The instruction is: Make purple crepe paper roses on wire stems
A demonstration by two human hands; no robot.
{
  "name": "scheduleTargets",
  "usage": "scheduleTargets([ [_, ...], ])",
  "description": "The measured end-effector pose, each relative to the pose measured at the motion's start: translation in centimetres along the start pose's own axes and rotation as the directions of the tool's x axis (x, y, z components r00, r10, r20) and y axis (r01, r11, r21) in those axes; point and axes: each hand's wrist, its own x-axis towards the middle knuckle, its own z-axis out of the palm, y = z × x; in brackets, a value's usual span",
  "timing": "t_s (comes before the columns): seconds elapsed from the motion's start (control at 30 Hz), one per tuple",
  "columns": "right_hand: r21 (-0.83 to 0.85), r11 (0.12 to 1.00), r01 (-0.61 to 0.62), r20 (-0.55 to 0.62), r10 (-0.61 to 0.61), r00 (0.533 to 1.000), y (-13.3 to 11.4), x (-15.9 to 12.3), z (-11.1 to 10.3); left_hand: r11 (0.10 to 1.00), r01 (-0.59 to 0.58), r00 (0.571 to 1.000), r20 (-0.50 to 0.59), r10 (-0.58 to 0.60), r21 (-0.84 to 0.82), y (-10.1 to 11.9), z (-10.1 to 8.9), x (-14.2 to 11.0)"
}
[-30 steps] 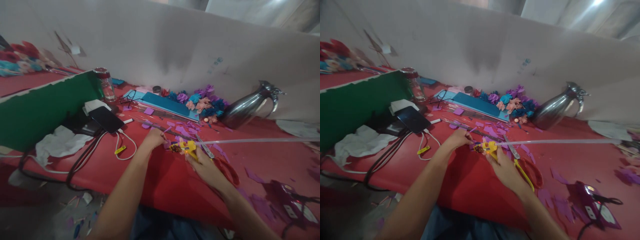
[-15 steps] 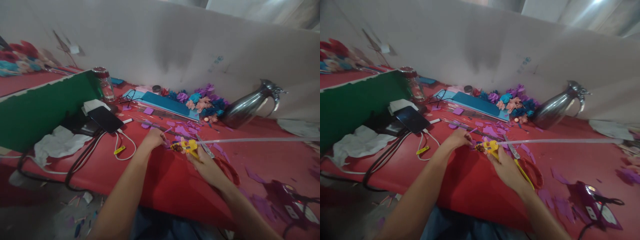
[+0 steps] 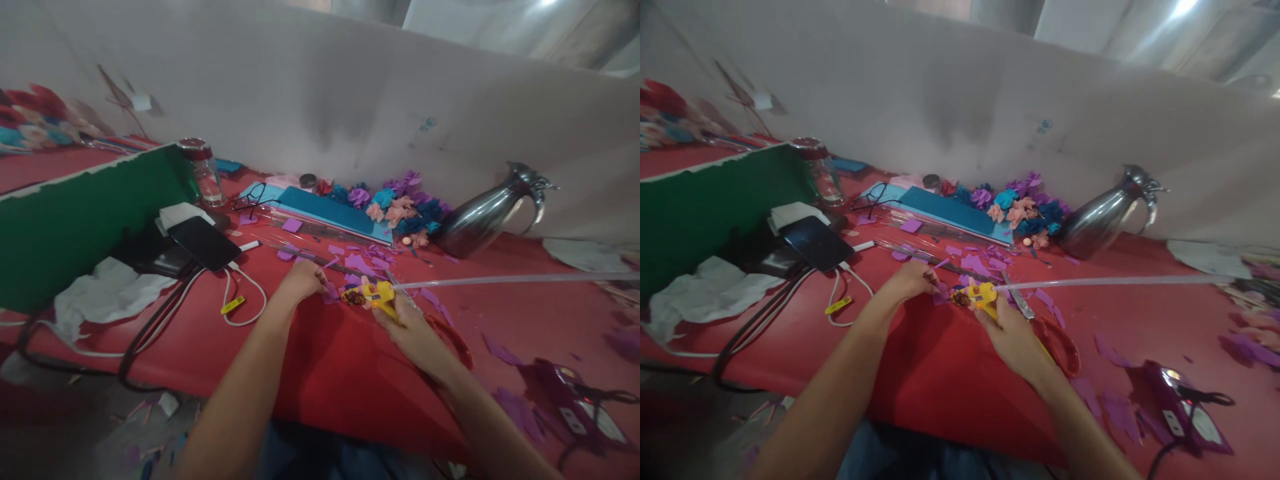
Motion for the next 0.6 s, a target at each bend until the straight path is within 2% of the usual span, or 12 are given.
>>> scheduleTargets([
  [0.2, 0.053, 0.998, -0.04, 0.012, 0.04, 0.999, -0.3, -0.1, -0.4, 1.0, 0.014, 1.0, 0.006, -0.014, 0.005, 0.1, -0.2, 0.0],
  [0.4, 0.058, 0.998, -0.03, -0.005, 0.03, 1.0, -0.3, -0.1, -0.2, 1.0, 0.025, 1.0, 0.002, -0.025, 0.004, 0.4, -0.4, -0.3],
  [0.5, 0.179, 0.984, -0.02, -0.017, 0.023, 1.0, 0.2, 0.1, -0.9, 1.0, 0.021, 1.0, 0.003, -0.021, -0.018, 0.2, -0.3, -0.2],
  [0.6, 0.378, 0.925, -0.038, -0.022, 0.05, 0.999, 1.9, 0.9, -3.1, 0.999, -0.002, 1.0, 0.006, 0.002, -0.036, 0.1, -0.2, -0.2],
])
